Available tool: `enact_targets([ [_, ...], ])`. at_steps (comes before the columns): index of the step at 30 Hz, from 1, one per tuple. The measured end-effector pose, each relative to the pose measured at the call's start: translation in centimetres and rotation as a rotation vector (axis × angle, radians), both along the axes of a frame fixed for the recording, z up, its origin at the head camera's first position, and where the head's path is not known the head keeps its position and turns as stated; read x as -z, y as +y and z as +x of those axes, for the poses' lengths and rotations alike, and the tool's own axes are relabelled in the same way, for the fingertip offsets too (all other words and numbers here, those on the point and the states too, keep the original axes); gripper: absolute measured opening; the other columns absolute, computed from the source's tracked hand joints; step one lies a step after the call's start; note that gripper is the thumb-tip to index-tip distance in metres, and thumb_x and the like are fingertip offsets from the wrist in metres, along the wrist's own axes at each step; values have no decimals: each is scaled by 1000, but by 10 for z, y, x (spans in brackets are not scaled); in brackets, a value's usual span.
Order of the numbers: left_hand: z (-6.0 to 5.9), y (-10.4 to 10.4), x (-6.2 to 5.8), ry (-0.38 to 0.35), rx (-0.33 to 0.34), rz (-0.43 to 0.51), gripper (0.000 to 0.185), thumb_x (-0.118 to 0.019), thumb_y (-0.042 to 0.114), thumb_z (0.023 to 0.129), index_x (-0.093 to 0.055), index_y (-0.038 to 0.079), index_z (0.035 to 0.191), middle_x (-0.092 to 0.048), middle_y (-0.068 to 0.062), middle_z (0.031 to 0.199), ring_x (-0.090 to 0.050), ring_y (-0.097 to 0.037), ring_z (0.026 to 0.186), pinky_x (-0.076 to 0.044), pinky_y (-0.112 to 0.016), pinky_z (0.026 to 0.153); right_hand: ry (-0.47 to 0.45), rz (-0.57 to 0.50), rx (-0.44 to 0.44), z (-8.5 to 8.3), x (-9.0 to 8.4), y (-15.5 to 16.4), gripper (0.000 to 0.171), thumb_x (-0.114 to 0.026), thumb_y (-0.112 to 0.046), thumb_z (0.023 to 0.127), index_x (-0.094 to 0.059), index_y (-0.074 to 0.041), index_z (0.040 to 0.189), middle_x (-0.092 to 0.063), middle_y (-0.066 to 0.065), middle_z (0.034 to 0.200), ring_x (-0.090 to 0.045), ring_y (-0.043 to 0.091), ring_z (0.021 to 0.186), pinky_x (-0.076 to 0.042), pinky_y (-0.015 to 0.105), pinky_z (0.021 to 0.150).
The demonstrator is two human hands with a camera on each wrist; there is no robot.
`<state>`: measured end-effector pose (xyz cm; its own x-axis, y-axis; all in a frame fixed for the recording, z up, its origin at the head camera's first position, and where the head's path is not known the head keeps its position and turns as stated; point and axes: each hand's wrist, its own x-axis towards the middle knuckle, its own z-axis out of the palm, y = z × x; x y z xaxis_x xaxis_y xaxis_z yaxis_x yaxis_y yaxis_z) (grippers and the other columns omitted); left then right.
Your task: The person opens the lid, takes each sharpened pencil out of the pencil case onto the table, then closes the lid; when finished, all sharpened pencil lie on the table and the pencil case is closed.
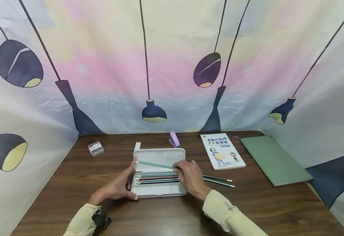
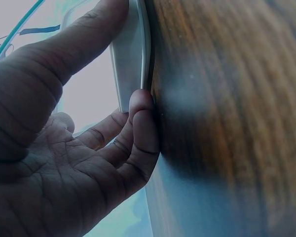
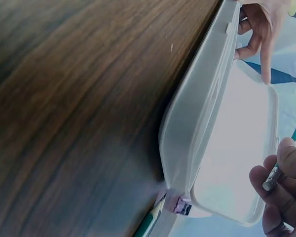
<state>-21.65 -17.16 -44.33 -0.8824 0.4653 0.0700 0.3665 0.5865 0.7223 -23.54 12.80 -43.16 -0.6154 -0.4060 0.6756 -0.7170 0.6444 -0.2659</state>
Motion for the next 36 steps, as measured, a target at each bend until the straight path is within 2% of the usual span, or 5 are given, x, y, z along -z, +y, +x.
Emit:
enact_targets([
  [6, 0, -1, -1, 4, 4, 5, 134, -87, 24, 55, 12, 15, 145, -46, -14, 113, -48, -13, 60, -43, -26, 51, 43, 3, 42, -2, 1, 16, 13, -73, -8, 75, -71, -13, 87, -67, -5, 84, -61, 6, 71, -40, 27, 62],
  [13, 0, -3, -1, 9, -14, 7, 135, -88, 23, 55, 12, 15, 145, -45, -14, 112, -47, -13, 61, -43, -25, 52, 10, 23, 122, -1, 2, 47, 13, -74, -5, 73, -72, -13, 82, -67, -6, 78, -59, 4, 63, -45, 25, 54],
  [19, 0, -2, -1, 9, -1, 10, 135, -88, 22, 55, 12, 15, 145, -45, -14, 112, -48, -13, 60, -43, -26, 51, 24, 151, 207, 9, 11, 90, 14, -73, -3, 72, -71, -13, 82, -67, -4, 78, -60, 10, 64, -45, 31, 56],
  [27, 0, -1, 0, 5, 2, 18, 135, -88, 20, 54, 12, 14, 145, -46, -14, 111, -47, -13, 61, -43, -26, 52, -168, 301, 358, 32, 9, 131, 12, -72, -5, 72, -63, -12, 76, -58, -3, 74, -52, 12, 57, -43, 34, 50],
  [36, 1, 0, -2, 0, -3, 18, 134, -88, 18, 55, 11, 14, 145, -45, -16, 113, -48, -14, 61, -43, -27, 51, -124, 388, 342, 39, 12, 141, 14, -73, -6, 63, -63, -13, 71, -60, -1, 71, -58, 21, 67, -41, 41, 65],
])
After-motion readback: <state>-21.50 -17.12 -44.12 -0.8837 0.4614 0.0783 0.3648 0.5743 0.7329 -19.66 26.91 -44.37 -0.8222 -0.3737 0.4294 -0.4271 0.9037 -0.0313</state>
